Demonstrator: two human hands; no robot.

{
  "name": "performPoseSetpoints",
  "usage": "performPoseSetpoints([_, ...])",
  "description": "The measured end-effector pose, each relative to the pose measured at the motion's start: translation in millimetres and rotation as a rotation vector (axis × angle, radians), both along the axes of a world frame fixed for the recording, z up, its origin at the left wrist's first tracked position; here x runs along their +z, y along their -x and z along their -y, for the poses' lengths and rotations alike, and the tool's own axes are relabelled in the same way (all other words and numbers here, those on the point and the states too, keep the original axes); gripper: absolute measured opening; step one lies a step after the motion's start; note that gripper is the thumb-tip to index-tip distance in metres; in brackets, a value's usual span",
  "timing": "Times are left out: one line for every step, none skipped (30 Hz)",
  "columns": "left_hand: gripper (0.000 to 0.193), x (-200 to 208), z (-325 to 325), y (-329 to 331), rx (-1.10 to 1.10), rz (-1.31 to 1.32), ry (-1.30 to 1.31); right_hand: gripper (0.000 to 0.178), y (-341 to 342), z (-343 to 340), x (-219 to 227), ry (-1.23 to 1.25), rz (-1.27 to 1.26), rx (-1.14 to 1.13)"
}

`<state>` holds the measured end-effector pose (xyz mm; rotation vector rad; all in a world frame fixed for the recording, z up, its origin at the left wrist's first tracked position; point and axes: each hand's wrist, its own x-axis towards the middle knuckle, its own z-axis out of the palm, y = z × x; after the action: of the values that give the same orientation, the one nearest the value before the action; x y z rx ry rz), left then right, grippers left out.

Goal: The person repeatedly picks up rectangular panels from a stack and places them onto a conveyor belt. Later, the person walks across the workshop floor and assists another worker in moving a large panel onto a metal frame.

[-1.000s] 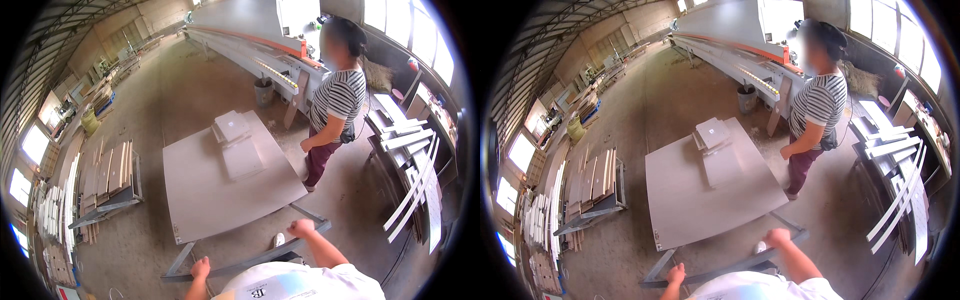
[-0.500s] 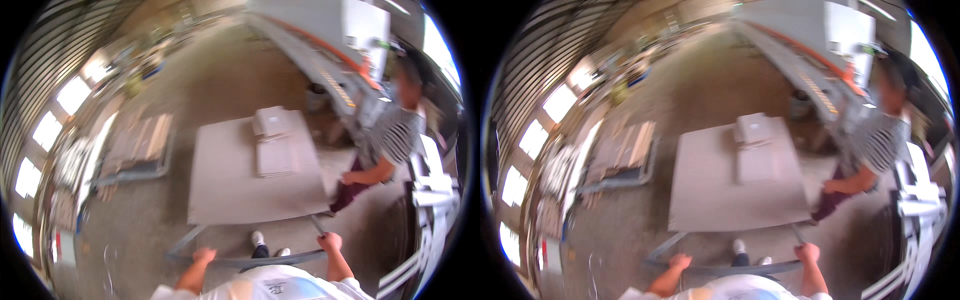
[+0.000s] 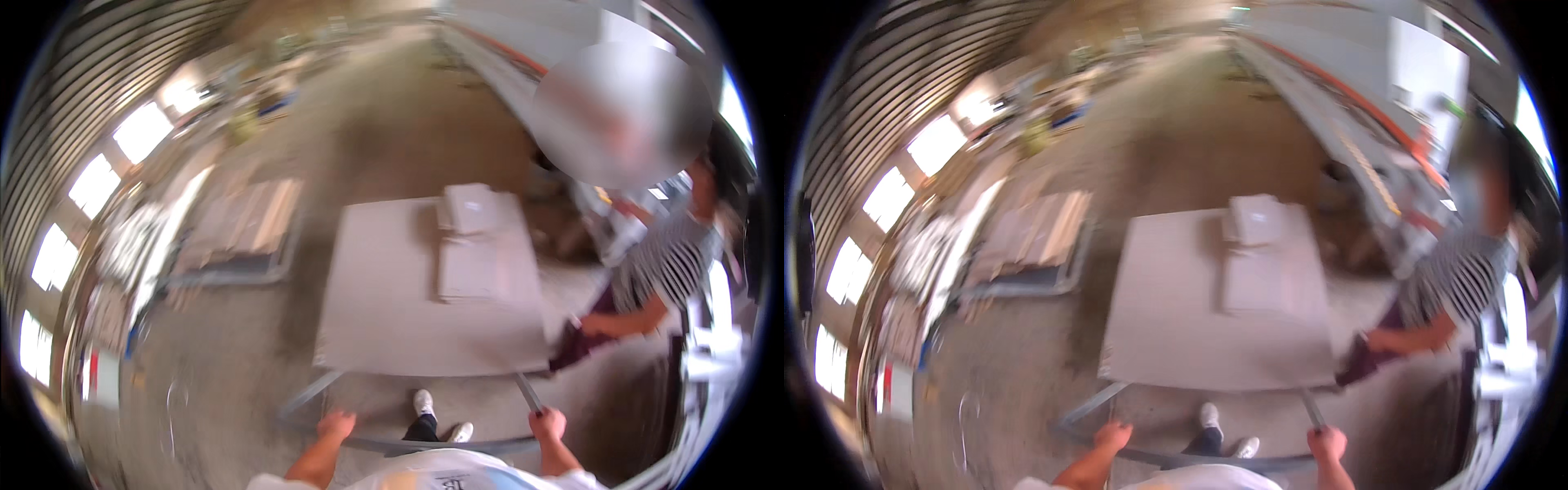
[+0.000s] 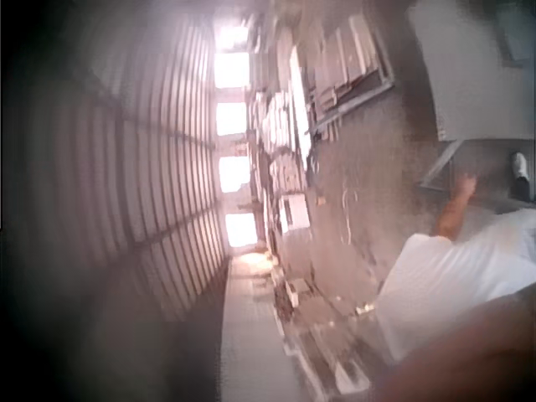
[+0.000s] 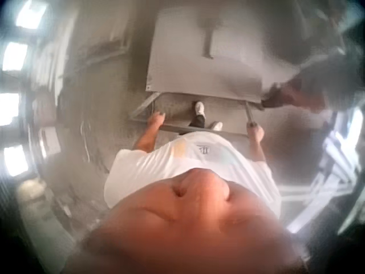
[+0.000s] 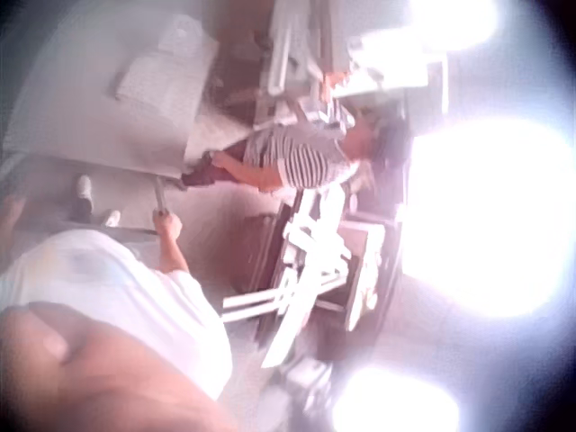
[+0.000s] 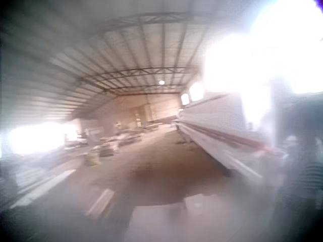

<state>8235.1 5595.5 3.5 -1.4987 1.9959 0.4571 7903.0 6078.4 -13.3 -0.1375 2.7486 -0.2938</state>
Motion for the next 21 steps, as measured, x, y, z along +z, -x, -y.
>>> performPoseSetpoints([0.062,-9.6,-4.1,-10.4,0.008,-0.012,0.020,0.036,7.3,12.1,13.4,-0.008,0.038,-0.021])
performPoseSetpoints([0.059,-2.9,-13.2,-6.0,-0.021,0.002,0.056,0.038,11.4,9.8,12.8,0.013,0.035,-0.009])
performPoseSetpoints([0.057,1.8,-16.6,-1.6,-0.039,0.009,0.105,0.038,14.1,11.0,17.0,-0.008,0.032,-0.015])
performPoseSetpoints([0.053,-11.9,-11.5,-9.8,-0.070,-0.007,0.140,0.037,19.2,14.6,19.4,-0.030,0.070,0.003])
performPoseSetpoints([0.049,-23.6,-6.2,-10.2,-0.089,-0.027,0.172,0.037,20.5,12.9,24.9,-0.025,0.088,-0.037])
performPoseSetpoints([0.049,-12.0,-6.5,9.5,-0.125,-0.061,0.121,0.037,20.4,8.7,31.1,-0.022,0.102,-0.076])
performPoseSetpoints([0.050,20.8,-17.4,28.0,-0.143,-0.090,0.076,0.037,19.8,6.3,33.4,-0.012,0.116,-0.096])
performPoseSetpoints([0.051,43.5,-25.3,28.0,-0.116,-0.107,0.043,0.037,21.0,11.6,31.1,-0.002,0.122,-0.079])
performPoseSetpoints([0.051,41.2,-23.5,26.9,-0.134,-0.107,0.065,0.037,20.7,11.0,30.3,-0.004,0.125,-0.077])
performPoseSetpoints([0.050,32.9,-21.4,24.2,-0.153,-0.114,0.082,0.038,21.9,9.1,30.8,-0.009,0.121,-0.077])
performPoseSetpoints([0.050,25.1,-20.2,21.9,-0.168,-0.121,0.100,0.038,22.1,8.6,31.9,-0.010,0.116,-0.079])
performPoseSetpoints([0.050,22.2,-18.9,22.8,-0.158,-0.144,0.105,0.038,21.6,10.5,31.5,-0.009,0.111,-0.080])
performPoseSetpoints([0.050,20.5,-18.3,21.9,-0.147,-0.166,0.111,0.038,22.0,11.6,30.6,-0.009,0.107,-0.079])
performPoseSetpoints([0.051,18.5,-18.6,22.1,-0.134,-0.188,0.117,0.038,23.9,11.4,28.2,-0.026,0.114,-0.071])
performPoseSetpoints([0.051,21.6,-18.6,23.9,-0.139,-0.163,0.106,0.037,25.1,12.2,27.0,-0.026,0.114,-0.072])
performPoseSetpoints([0.051,24.1,-18.6,29.1,-0.143,-0.142,0.097,0.037,26.6,12.5,26.3,-0.026,0.113,-0.073])
performPoseSetpoints([0.052,27.8,-19.2,30.6,-0.150,-0.114,0.085,0.037,27.8,12.5,26.4,-0.027,0.113,-0.073])
performPoseSetpoints([0.052,29.8,-20.0,31.6,-0.146,-0.111,0.074,0.037,30.6,14.5,29.1,-0.033,0.127,-0.079])
performPoseSetpoints([0.052,30.6,-19.1,34.0,-0.150,-0.111,0.074,0.037,32.4,16.0,33.5,-0.039,0.140,-0.085])
performPoseSetpoints([0.052,31.6,-19.2,36.2,-0.151,-0.115,0.068,0.037,34.3,17.8,35.9,-0.046,0.154,-0.092])
performPoseSetpoints([0.052,31.4,-20.2,37.8,-0.156,-0.115,0.062,0.037,34.4,15.8,34.8,-0.041,0.147,-0.091])
